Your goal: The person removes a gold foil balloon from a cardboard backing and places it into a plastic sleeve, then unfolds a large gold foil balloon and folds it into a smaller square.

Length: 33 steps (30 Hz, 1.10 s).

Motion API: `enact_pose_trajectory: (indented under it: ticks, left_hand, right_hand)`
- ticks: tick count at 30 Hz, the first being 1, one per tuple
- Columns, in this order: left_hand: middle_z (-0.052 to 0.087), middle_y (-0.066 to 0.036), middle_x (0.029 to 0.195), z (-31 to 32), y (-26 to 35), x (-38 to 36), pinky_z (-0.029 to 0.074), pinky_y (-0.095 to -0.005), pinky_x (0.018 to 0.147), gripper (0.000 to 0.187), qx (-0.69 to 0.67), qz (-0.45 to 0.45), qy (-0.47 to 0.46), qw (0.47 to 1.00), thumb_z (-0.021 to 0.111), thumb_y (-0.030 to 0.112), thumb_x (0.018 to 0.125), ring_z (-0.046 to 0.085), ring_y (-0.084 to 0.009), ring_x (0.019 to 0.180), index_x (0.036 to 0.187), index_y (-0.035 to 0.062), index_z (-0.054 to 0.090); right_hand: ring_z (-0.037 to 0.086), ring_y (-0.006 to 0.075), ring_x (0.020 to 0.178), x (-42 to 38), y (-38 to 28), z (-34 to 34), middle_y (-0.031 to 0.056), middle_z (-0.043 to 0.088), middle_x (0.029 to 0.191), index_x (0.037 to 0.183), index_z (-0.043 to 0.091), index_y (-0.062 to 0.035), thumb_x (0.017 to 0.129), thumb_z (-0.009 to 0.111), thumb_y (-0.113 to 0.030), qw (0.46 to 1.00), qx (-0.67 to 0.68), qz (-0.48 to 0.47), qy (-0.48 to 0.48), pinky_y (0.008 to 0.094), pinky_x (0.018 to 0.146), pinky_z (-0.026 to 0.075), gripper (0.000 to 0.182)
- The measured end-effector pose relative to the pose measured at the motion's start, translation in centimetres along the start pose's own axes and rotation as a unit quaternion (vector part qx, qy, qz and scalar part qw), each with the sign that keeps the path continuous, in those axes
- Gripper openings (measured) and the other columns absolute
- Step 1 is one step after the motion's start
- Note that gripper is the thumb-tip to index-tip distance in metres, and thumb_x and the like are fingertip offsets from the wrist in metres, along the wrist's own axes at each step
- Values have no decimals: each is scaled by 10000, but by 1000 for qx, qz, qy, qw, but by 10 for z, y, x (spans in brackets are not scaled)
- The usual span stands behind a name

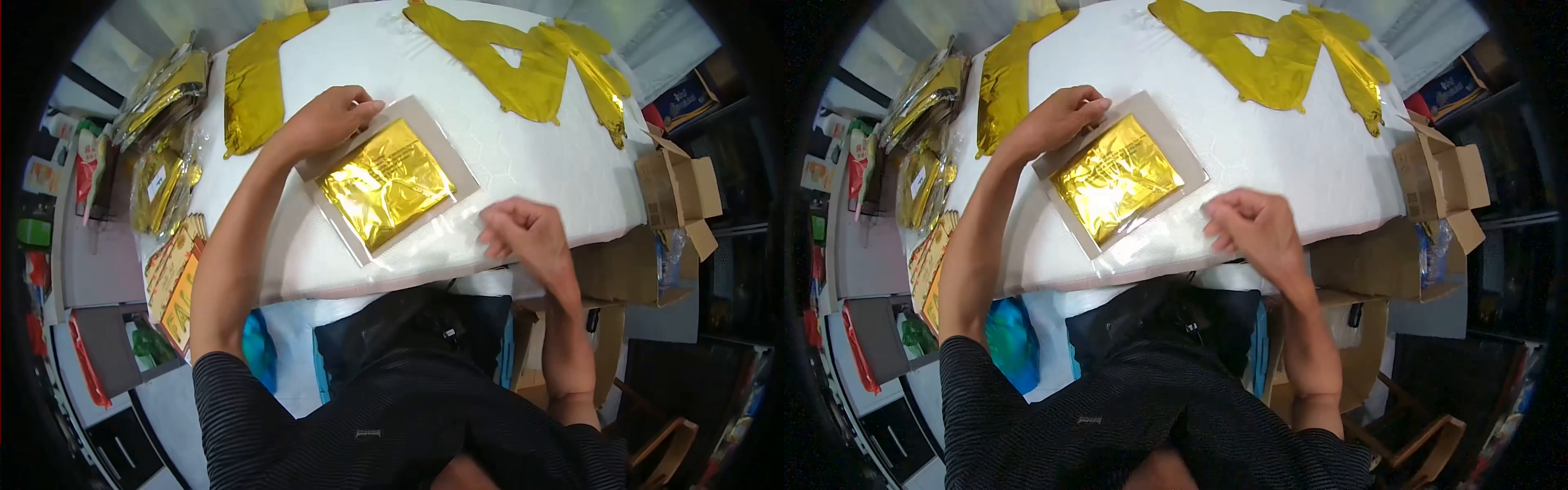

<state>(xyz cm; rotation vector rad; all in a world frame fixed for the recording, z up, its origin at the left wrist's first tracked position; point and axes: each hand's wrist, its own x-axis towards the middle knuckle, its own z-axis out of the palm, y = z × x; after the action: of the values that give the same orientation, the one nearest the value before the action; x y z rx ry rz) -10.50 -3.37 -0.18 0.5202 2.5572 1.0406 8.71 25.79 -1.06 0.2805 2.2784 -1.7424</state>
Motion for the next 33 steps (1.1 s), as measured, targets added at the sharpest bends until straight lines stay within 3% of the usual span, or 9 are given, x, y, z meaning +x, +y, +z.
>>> enact_pose_trajectory:
  ticks: [2,4,5,10,13,16,18,24,33]
  left_hand:
    - [732,-171,1055,5,1,-6,546,-359,845,433,69,-10,46,996,627,382,1039,703,-244,935,1175,-27,658]
    - [726,-234,1126,20,9,-30,538,-449,917,346,166,67,202,963,611,291,1029,698,-387,1027,1174,-18,669]
    - [702,-235,1178,26,8,-40,528,-480,946,287,143,96,200,964,623,182,1012,666,-418,1080,1223,-11,646]
    - [674,-238,1193,49,-7,-71,520,-479,963,224,145,155,222,952,591,82,1000,632,-418,1118,1200,-8,639]
    - [675,-225,1196,55,-26,-70,521,-471,973,209,116,147,247,951,571,41,989,636,-412,1118,1180,-2,642]
    - [678,-219,1191,63,-35,-65,519,-470,986,218,110,172,268,942,552,11,976,636,-408,1131,1174,0,643]
    - [680,-213,1193,63,-32,-64,518,-467,995,226,95,173,269,943,534,-5,971,638,-399,1143,1165,9,649]
    - [684,-201,1134,61,-35,-63,519,-473,957,200,57,182,269,944,514,4,989,640,-399,1091,1133,20,651]
    - [691,-205,1090,60,-36,-65,529,-460,932,193,41,175,267,947,501,28,1006,661,-394,1022,1136,16,644]
  right_hand:
    - [674,94,694,21,-11,-6,58,744,824,1049,751,18,1003,668,-166,993,-51,-70,74,229,644,556,207]
    - [700,111,747,55,-16,-6,52,751,845,1058,756,20,998,665,-155,970,-137,-157,126,243,664,556,206]
    - [718,146,769,74,-19,-5,75,758,872,1065,759,5,987,680,-160,945,-209,-208,144,267,676,560,199]
    - [708,372,885,180,-36,14,173,730,991,1128,768,-90,945,727,-207,790,-395,-430,188,426,774,564,221]
    - [688,404,908,231,-58,34,176,719,989,1140,768,-103,947,725,-220,776,-409,-441,191,462,794,559,230]
    - [717,322,854,265,-67,43,159,731,957,1146,755,-63,942,740,-245,744,-484,-405,218,409,777,573,274]
    - [694,453,933,277,-65,47,284,692,1012,1025,708,-16,926,700,-342,788,-460,-369,177,576,755,551,341]
    - [680,478,831,290,-51,57,288,687,899,891,701,4,929,628,-205,757,-484,-369,237,575,730,545,224]
    - [713,442,827,289,-66,37,261,714,843,881,719,-28,869,638,-120,804,-441,-311,252,526,759,562,122]
